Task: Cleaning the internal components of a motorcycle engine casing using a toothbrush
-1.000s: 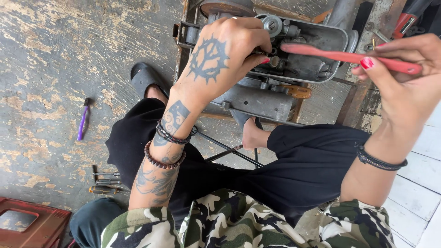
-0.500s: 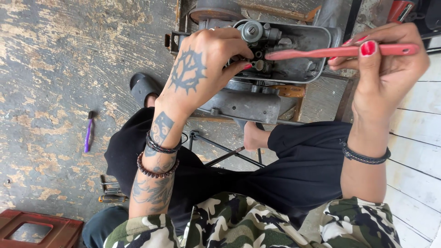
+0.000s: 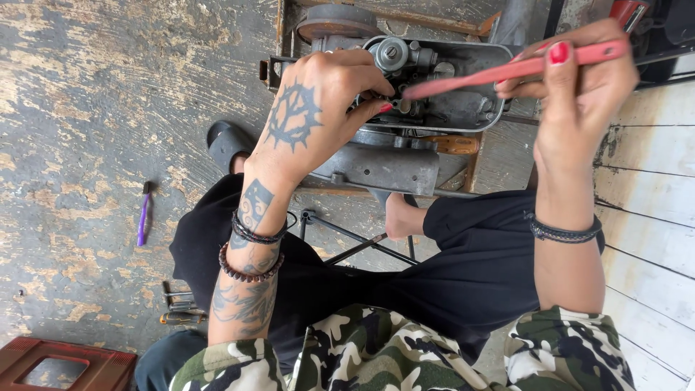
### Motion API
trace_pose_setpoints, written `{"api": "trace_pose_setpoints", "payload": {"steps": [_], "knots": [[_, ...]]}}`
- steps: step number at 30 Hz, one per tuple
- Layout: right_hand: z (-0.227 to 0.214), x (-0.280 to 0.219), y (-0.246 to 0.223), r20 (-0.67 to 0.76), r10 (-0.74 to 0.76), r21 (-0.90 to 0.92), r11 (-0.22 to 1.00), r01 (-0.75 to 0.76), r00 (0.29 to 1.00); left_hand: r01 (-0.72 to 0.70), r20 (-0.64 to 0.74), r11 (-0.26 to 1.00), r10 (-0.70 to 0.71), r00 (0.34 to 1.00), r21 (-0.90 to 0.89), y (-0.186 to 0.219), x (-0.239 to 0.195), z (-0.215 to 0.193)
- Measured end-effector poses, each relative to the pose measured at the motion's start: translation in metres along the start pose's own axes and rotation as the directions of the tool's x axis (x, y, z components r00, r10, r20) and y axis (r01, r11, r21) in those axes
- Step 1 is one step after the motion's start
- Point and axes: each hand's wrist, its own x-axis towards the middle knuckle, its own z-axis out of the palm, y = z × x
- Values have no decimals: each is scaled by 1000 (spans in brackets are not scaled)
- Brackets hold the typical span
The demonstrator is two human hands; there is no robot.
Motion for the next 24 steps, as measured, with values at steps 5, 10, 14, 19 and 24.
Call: {"api": "trace_pose_setpoints", "payload": {"steps": [5,10,14,19,24], "knots": [[1,-2,10,-4,81,113,990,-80,997,3,-8,1000,-3,1000,30,0,1,0],[3,4,13,-98,157,115,983,-146,983,17,1,1000,-17,1000,12,0,1,1],[5,0,17,-38,171,158,974,-162,985,14,-8,1000,-14,1000,14,-1,0,2],[2,2,18,-53,177,134,977,-168,983,16,-2,1000,-16,1000,23,0,0,2],[5,3,19,-94,173,111,980,-163,980,16,-3,1000,-16,1000,17,0,0,2]]}}
